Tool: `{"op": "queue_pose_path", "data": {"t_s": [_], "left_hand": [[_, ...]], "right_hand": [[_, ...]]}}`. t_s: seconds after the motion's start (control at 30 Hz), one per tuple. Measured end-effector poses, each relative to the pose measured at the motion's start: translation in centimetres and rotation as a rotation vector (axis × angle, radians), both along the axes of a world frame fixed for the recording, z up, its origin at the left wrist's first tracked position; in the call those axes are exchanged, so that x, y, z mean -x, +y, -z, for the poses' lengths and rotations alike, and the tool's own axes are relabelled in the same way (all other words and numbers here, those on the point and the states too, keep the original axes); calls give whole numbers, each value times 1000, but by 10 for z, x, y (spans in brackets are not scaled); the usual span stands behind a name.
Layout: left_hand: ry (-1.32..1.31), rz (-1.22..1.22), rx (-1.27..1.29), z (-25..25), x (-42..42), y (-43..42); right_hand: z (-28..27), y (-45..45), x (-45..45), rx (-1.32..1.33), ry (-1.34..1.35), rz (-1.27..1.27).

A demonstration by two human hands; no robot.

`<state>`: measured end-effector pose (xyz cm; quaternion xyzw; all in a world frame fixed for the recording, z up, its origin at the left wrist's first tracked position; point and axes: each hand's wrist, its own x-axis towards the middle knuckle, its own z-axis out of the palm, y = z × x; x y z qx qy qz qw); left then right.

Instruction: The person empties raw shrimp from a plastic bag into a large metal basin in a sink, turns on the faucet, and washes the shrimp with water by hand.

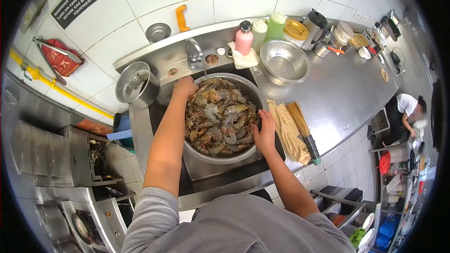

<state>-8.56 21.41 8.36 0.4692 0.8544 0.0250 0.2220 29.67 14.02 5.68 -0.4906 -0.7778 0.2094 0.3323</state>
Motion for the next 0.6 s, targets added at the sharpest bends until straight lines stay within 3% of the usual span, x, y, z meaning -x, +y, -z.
{"op": "queue_pose_path", "data": {"t_s": [0.13, 0.33, 0.4, 0.53, 0.6], "left_hand": [[84, -130, -6, 4, -10, -3], [-81, -99, -26, 20, 20, -6], [-564, -380, -194, 17, 22, -18], [-720, -427, -356, 17, 29, -36], [-754, -284, -387, 18, 30, -42]], "right_hand": [[3, 1, 2, -6, 3, 6], [1, 0, 1, -6, -11, -13], [2, 1, 1, -6, -2, -26], [-1, -2, 2, -15, 5, -21], [-5, -3, 3, -17, -1, -12]]}}
